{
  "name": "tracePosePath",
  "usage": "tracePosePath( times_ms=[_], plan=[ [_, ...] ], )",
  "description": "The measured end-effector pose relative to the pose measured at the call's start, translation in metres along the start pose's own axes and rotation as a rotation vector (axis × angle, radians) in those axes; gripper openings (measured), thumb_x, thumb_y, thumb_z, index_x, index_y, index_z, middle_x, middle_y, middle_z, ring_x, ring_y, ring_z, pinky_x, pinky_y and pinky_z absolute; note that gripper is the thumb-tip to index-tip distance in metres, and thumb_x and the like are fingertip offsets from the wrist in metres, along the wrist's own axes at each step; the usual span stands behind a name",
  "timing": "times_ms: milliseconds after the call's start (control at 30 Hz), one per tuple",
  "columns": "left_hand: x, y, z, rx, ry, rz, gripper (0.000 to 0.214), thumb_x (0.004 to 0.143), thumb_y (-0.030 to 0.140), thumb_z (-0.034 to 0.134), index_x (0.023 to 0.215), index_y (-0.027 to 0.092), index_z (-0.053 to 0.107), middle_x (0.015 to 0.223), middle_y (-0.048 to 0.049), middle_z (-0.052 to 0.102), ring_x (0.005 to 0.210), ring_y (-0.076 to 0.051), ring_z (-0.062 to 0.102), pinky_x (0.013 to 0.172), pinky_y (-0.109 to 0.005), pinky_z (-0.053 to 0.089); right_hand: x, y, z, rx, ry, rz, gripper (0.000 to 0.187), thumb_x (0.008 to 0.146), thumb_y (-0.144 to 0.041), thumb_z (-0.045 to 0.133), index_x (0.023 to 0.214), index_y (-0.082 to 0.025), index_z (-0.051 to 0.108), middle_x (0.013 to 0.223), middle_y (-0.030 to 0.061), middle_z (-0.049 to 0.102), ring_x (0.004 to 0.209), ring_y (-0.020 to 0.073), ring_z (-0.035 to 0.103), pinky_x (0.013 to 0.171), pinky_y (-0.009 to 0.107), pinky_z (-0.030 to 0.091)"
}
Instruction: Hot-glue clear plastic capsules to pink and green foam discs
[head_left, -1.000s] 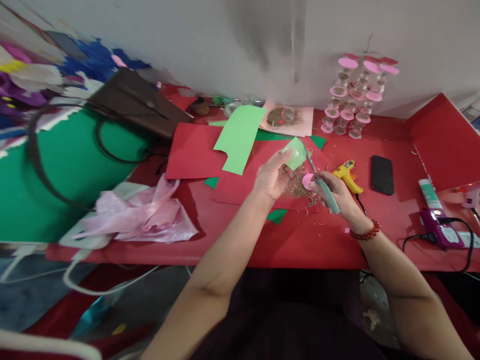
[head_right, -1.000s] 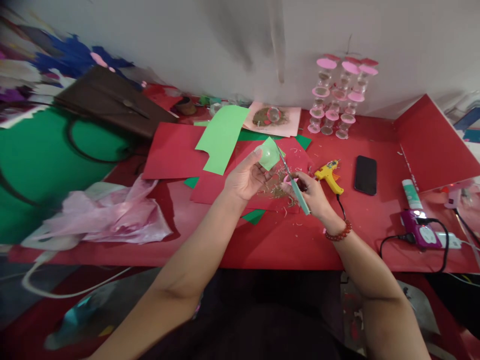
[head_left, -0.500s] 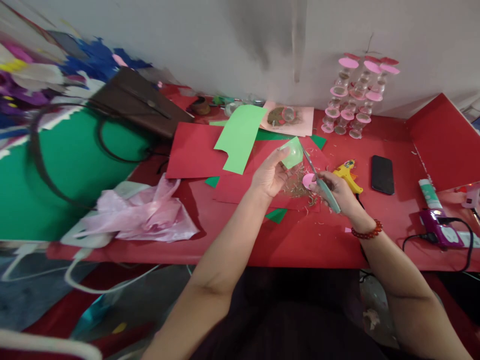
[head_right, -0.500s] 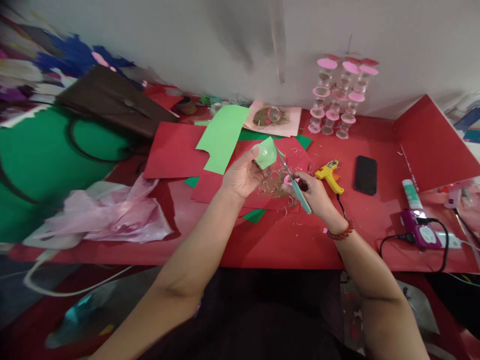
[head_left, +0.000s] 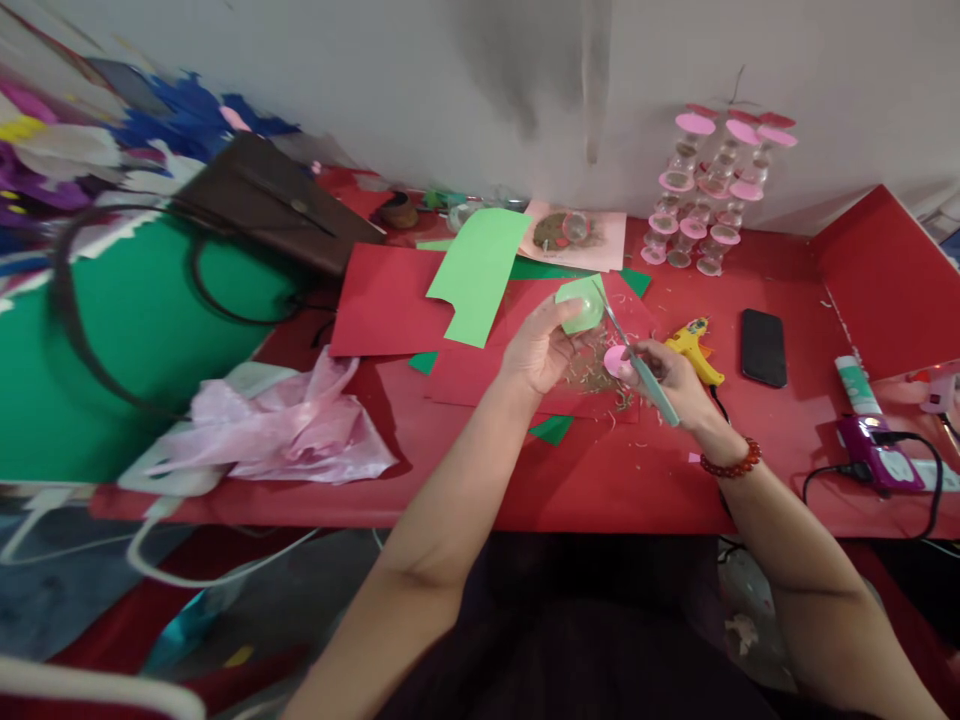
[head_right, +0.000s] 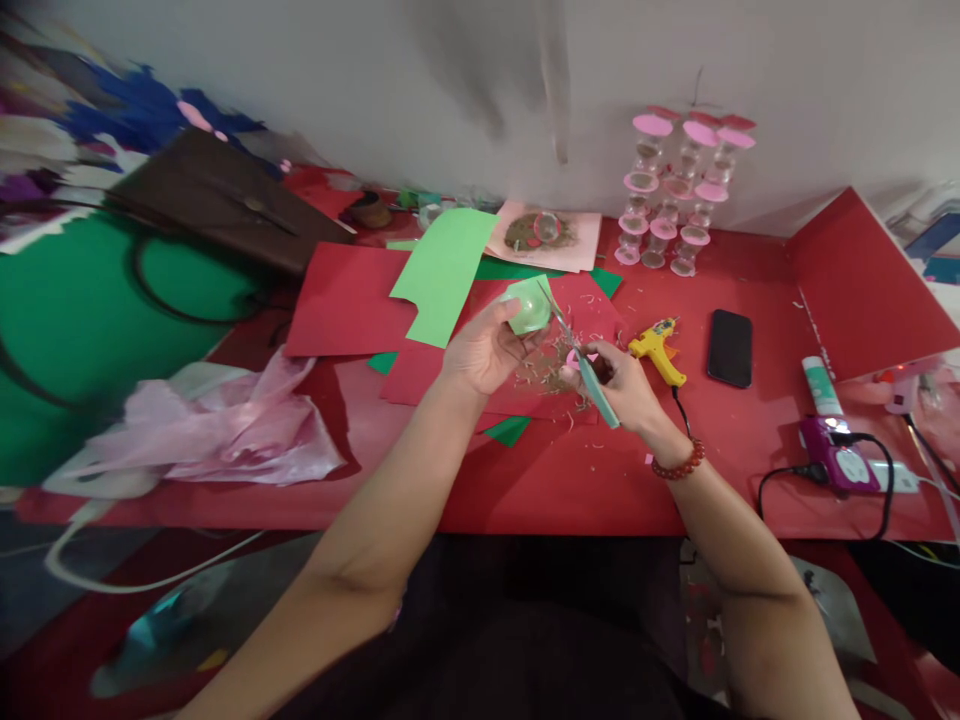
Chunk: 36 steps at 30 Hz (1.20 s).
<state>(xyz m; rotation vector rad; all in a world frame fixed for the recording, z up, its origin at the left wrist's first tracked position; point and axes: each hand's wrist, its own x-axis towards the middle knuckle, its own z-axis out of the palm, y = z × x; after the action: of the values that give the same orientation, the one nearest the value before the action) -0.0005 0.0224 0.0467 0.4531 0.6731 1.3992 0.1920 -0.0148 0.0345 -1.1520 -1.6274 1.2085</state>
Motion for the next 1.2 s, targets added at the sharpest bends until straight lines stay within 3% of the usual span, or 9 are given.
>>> tracePosePath(
  times_ms=[267, 567, 900, 1200],
  plan=[
    [-0.007, -0.006, 0.003, 0.054, -0.034, -0.080, 0.031, 0.064, 0.021, 0.088, 0.092, 0.019, 0.074, 0.085, -0.0040, 0.078, 0.087, -0.022, 0.076, 0.078, -0.031, 0.062, -0.002, -0.005, -0.004, 0.132, -0.066, 0.079, 0.057, 0.077, -0.078, 0.075, 0.096, -0.026, 0.063, 0.083, 0.0002, 0.052, 0.069, 0.0150, 0.045, 0.055, 0.029, 0.040],
    [-0.009, -0.007, 0.004, 0.082, -0.051, -0.091, 0.030, 0.062, 0.024, 0.091, 0.086, 0.019, 0.074, 0.083, -0.0023, 0.077, 0.076, -0.017, 0.072, 0.080, -0.032, 0.062, -0.002, -0.005, -0.005, 0.151, -0.055, 0.073, 0.053, 0.077, -0.074, 0.079, 0.094, -0.027, 0.062, 0.083, -0.0002, 0.050, 0.069, 0.0162, 0.044, 0.058, 0.031, 0.040],
    [-0.009, -0.006, 0.005, 0.058, -0.059, -0.078, 0.028, 0.062, 0.021, 0.091, 0.083, 0.018, 0.073, 0.081, -0.0035, 0.076, 0.074, -0.017, 0.071, 0.070, -0.029, 0.062, 0.002, 0.001, -0.007, 0.142, -0.046, 0.065, 0.049, 0.075, -0.066, 0.084, 0.093, -0.026, 0.063, 0.080, -0.0014, 0.053, 0.063, 0.0131, 0.043, 0.050, 0.028, 0.035],
    [-0.005, 0.002, -0.001, 0.131, -0.096, -0.087, 0.035, 0.062, 0.020, 0.091, 0.095, 0.019, 0.079, 0.081, -0.0062, 0.077, 0.077, -0.022, 0.073, 0.070, -0.032, 0.060, 0.001, -0.004, -0.011, 0.142, -0.083, 0.086, 0.048, 0.074, -0.061, 0.087, 0.093, -0.023, 0.063, 0.070, -0.0058, 0.051, 0.055, 0.0089, 0.044, 0.048, 0.026, 0.035]
  ],
)
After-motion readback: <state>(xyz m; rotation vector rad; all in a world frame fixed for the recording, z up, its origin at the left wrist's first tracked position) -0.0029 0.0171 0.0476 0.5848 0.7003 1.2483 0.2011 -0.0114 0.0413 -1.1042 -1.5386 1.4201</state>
